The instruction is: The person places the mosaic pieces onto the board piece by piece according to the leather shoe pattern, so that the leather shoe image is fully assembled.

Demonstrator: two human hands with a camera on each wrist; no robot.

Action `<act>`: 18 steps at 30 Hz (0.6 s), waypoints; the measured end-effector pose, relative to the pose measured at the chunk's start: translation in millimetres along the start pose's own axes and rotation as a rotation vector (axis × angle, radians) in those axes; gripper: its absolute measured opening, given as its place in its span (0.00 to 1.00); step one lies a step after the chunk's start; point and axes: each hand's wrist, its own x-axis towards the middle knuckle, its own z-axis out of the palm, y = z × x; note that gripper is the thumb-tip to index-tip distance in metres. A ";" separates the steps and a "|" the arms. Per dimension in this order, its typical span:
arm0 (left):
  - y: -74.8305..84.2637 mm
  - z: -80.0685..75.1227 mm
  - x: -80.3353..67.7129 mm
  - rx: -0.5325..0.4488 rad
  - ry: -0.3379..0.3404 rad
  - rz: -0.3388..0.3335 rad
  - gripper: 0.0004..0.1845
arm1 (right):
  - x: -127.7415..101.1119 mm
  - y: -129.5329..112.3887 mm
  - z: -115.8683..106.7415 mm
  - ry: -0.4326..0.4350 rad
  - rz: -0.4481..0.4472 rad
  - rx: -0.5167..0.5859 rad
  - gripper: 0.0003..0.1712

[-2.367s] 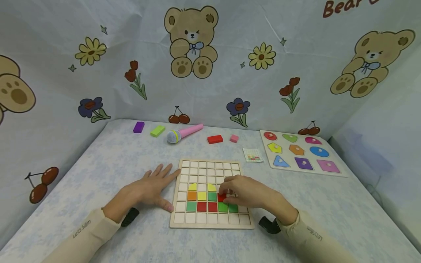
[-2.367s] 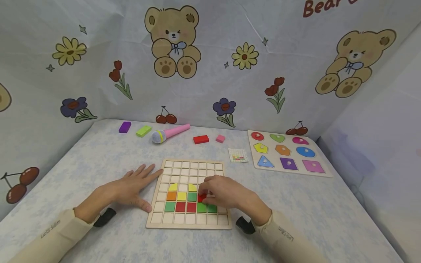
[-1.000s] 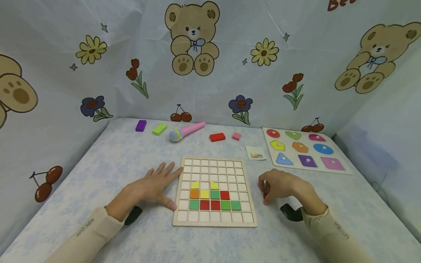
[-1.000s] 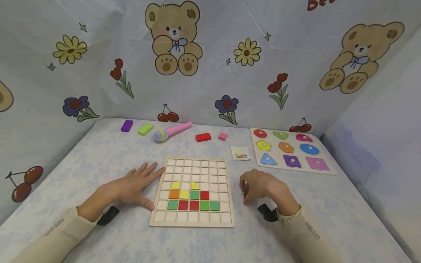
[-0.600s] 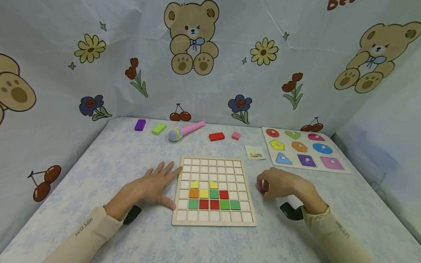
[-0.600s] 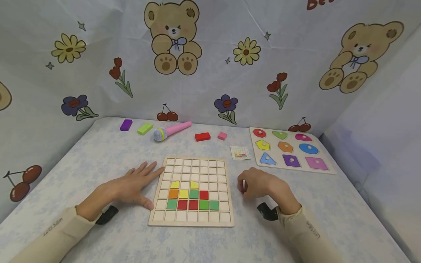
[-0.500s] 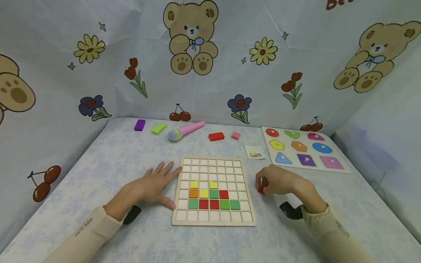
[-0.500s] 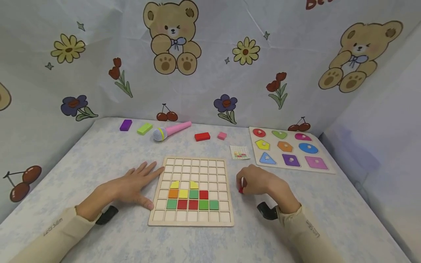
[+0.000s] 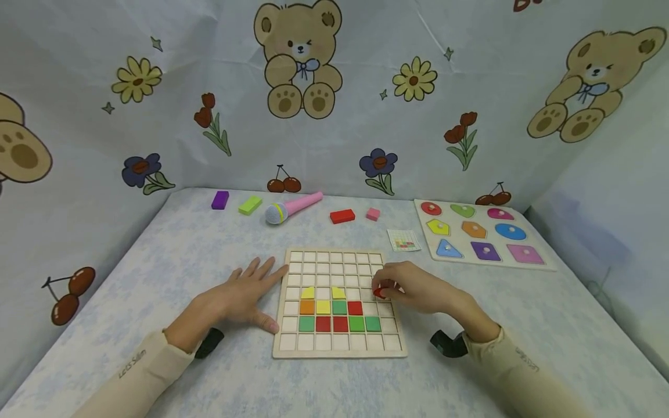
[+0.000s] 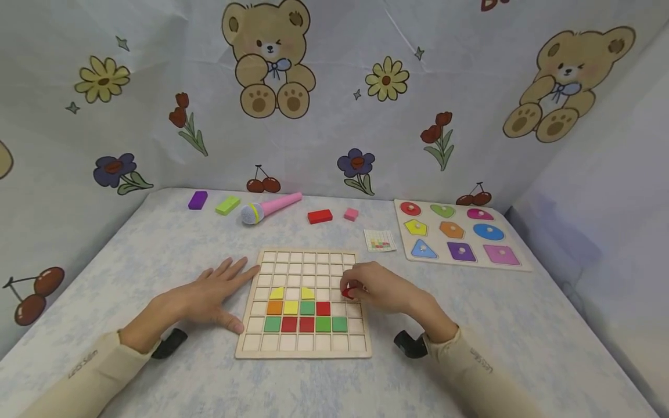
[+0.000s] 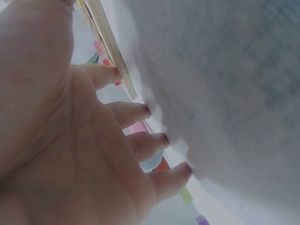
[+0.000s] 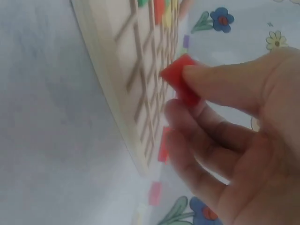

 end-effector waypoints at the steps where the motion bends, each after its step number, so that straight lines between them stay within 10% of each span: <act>1: 0.0 0.0 0.0 -0.003 -0.001 0.001 0.66 | 1.0 -0.7 2.3 0.005 -0.001 0.016 0.06; 18: -1.6 1.1 -0.9 0.006 0.002 -0.006 0.66 | 8.5 -14.8 17.5 -0.005 0.131 0.098 0.03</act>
